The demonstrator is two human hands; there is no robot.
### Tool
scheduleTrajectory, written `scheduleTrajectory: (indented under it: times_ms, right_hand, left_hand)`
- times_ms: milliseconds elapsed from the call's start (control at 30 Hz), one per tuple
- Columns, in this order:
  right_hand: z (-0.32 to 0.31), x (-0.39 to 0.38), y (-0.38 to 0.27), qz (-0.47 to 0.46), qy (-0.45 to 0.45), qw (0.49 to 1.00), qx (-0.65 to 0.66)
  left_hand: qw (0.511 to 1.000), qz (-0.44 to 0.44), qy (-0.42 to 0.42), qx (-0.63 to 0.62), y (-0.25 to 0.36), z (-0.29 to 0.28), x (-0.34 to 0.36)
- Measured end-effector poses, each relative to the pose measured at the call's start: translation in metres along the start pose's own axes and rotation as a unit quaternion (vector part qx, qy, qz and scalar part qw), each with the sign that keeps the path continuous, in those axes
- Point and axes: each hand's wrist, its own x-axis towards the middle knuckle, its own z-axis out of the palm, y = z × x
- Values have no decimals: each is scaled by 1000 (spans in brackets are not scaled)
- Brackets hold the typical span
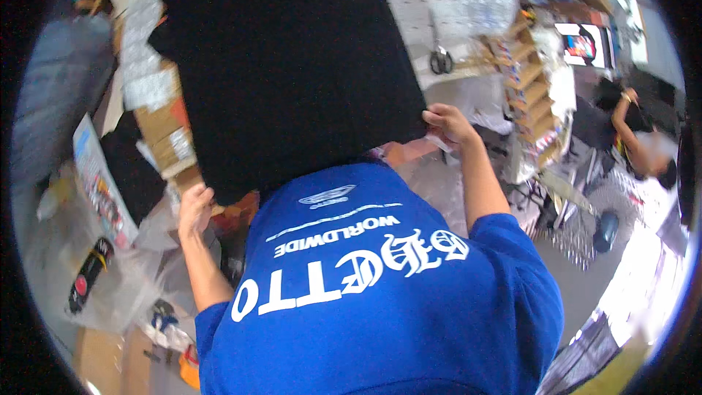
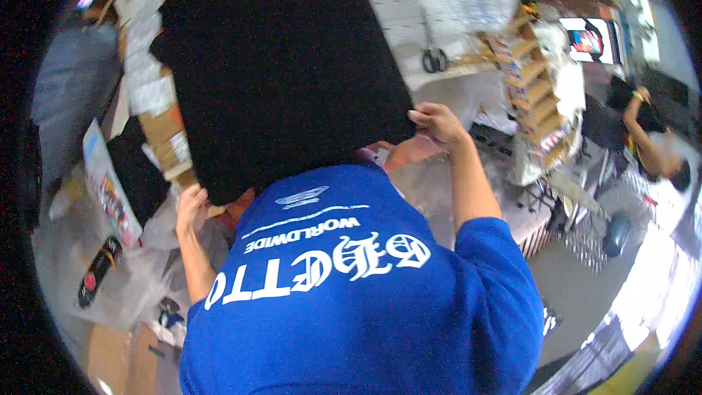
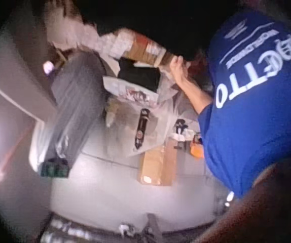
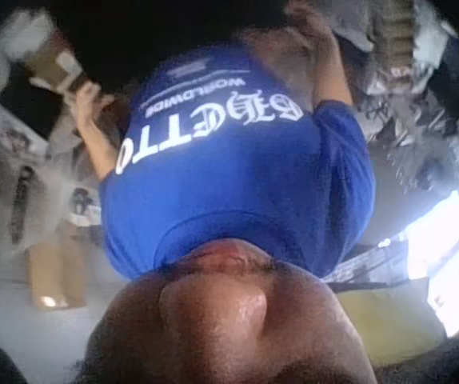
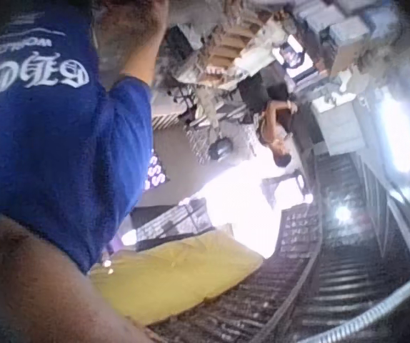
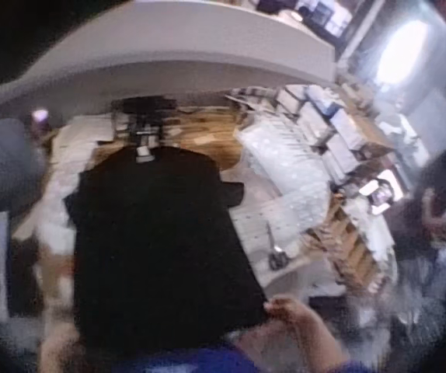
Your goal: The person places a black t-shirt on a heat press, cuts a small label with scissors, and positions it on the shirt. They then place a larger printed graphic on the shirt, align it, and operate the heat press to transfer the design. The process is repeated for a second t-shirt.
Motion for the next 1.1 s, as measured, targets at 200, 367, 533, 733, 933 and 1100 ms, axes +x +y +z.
scheduleTrajectory:
  times_ms: [200,367,533,733,933,1100]
  right_hand:
    - [2,-13,-3,-41,42,998,-2]
    - [-15,3,5,-61,-12,997,35]
    - [-15,13,14,-44,11,999,27]
    - [-14,49,13,56,-25,993,-96]
    - [-92,130,-48,-210,437,689,-539]
    - [-105,170,-64,-85,337,706,-617]
  left_hand:
    - [999,-36,37,-15,2,13,-7]
    - [996,-11,-4,-89,1,13,-6]
    - [997,-1,29,-71,-16,10,5]
    - [970,-36,50,234,3,30,22]
    - [838,335,414,122,117,-93,-69]
    - [578,100,746,315,150,-247,-112]
